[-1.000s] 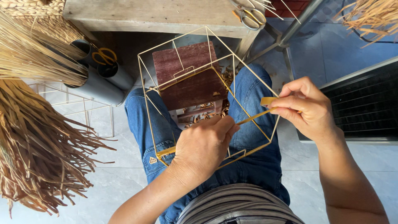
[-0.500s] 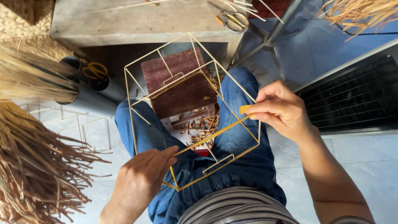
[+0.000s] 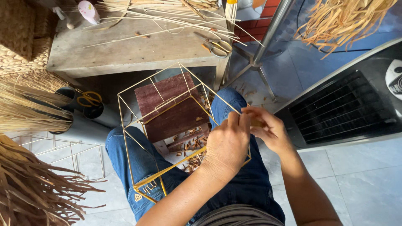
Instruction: The person sits with a bamboo frame across their lap and wraps yellow adhesive tape around its bamboo bars, pressing the tape in place along each edge. They use scissors to cut the tape and continue taping successive bars of the frame.
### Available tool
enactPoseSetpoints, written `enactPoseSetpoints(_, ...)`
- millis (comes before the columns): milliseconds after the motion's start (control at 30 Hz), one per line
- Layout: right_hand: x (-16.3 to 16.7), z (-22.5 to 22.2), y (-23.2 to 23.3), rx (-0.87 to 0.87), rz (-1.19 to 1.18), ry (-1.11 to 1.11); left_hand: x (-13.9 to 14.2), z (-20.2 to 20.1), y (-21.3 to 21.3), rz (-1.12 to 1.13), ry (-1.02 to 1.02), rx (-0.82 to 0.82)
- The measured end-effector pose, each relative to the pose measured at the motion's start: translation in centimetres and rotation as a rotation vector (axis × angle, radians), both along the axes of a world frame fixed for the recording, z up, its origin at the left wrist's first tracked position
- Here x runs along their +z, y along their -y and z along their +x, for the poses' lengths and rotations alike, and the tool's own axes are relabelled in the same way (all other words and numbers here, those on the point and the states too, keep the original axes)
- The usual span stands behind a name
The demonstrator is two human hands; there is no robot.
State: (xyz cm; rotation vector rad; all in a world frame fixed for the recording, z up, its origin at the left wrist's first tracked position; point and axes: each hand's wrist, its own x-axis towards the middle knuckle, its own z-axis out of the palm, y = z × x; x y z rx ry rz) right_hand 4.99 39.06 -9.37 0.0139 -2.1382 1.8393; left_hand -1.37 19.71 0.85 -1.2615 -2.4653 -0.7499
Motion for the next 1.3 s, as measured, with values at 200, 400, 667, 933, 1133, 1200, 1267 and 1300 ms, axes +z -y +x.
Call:
enactPoseSetpoints(200,-2.5,0.2,-1.4,0.154,-0.013,-0.118,2.0,0.6,2.5,0.095,-0.004,0.001)
enactPoseSetpoints(400,5.2,-1.9,2.8,0.232,0.224,-0.341,6.2,2.4,8.9,0.339,-0.039,-0.059)
enactPoseSetpoints(667,14.9,-6.5,8.6,0.642,0.497,-0.468,7.5,0.8,16.7,0.507,-0.229,-0.221)
enactPoseSetpoints(933,15.0,-9.8,14.5,0.298,0.588,-0.704,4.0,-7.7,21.2,0.743,-0.235,-0.226)
enactPoseSetpoints(1133,11.5,-12.9,20.9,0.074,0.638,-0.602,1.2,-10.8,26.1,0.668,0.036,0.009)
enactPoseSetpoints(1200,10.6,-13.6,22.5,0.061,0.662,-0.571,-0.2,-11.0,27.2,0.663,0.062,0.094)
enactPoseSetpoints(1267,9.8,-14.3,24.0,0.065,0.656,-0.54,-1.6,-11.5,28.0,0.677,0.144,0.156)
enactPoseSetpoints(1300,9.5,-14.4,24.5,0.078,0.658,-0.519,-2.3,-11.6,28.4,0.696,0.214,0.18)
